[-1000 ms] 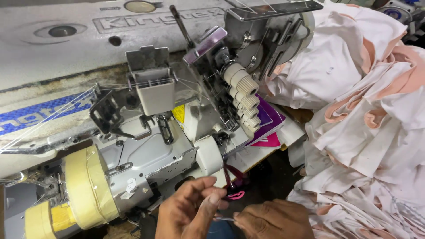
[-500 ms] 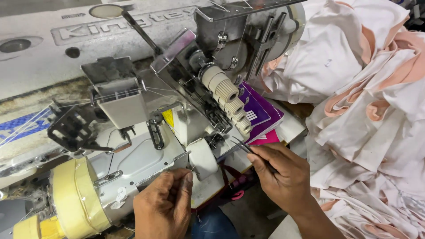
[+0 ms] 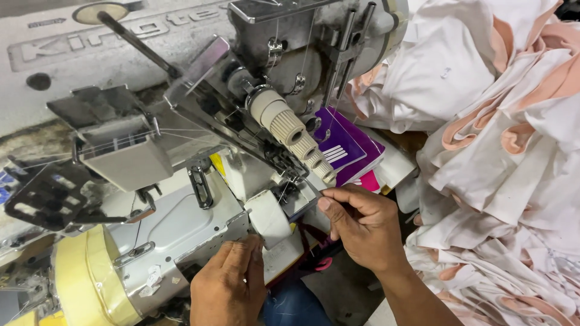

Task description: The person threads a sewing machine by hand, guiding the thread through the tension discs and needle area. The hands repeatedly pull and adjust the thread to ensure it is properly seated in the machine's threading path.

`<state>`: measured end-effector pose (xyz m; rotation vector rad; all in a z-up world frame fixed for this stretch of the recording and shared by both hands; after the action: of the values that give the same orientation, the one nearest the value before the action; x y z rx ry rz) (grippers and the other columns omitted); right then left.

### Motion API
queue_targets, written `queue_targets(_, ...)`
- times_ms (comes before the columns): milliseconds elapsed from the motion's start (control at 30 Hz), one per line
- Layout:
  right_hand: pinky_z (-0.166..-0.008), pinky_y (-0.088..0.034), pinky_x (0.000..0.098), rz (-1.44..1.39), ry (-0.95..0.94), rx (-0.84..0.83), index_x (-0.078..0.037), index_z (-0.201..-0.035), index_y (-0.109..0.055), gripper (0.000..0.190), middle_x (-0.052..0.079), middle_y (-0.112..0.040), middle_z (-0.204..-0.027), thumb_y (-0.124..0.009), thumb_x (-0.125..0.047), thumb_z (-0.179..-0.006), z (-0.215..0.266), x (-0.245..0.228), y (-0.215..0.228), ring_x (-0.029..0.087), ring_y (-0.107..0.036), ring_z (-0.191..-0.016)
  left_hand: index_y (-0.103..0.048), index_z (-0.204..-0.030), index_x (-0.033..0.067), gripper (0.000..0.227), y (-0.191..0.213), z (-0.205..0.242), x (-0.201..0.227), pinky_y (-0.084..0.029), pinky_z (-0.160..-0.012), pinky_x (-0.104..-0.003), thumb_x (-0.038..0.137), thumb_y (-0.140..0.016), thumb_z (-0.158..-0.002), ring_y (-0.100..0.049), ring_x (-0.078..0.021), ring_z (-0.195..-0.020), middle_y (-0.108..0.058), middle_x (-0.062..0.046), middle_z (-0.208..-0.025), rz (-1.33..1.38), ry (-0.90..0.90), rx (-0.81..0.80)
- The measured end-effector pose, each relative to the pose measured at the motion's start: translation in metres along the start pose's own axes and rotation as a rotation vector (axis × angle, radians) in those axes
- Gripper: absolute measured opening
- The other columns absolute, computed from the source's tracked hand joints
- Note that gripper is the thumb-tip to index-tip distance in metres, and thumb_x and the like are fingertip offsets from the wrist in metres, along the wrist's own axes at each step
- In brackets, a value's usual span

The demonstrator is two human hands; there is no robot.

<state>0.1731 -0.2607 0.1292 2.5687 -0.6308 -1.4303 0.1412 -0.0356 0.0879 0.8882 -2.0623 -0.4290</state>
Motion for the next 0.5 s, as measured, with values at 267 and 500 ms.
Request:
queue_targets(267,-0.037,-0.049,0.0192,-0.216,-0.029,-0.082,0.008,-0.101,-0.074,0.027,0.008,-0.067,-0.059,-0.072,-0.017,-0.092,-0.011,0.014,-0.009,0.01,-0.058,-0.037,-0.073,-0.098,0.0186,0.012,0.003,-0.007,0.003,-0.054,-0.058,-0.03,0.011,-0.066,-0.091,-0.068,-0.0156,-0.062,-0.072,0.004,-0.084,0.099,0.016,-0.003)
queue_targets(500,-0.036,-0.047,0.0192,-0.288,-0.063,-0.082,0.007,-0.1,-0.075,0.022,0.008,-0.07,-0.068,-0.072,-0.014,-0.093,-0.014,0.024,-0.013,0.01,-0.056,-0.037,-0.074,-0.1,0.015,0.011,-0.001,-0.006,-0.002,-0.057,-0.057,-0.03,0.013,-0.07,-0.09,-0.071,-0.0153,-0.064,-0.074,0.004,-0.086,0.086,0.039,-0.012)
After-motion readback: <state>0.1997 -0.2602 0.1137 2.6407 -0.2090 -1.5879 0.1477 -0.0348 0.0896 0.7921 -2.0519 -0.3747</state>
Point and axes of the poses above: each hand's wrist, its own z-axis away from the middle knuckle, its own y-axis out of the back of the hand, x = y × z, the point moved 7 cm from there along -z, towards the middle knuckle
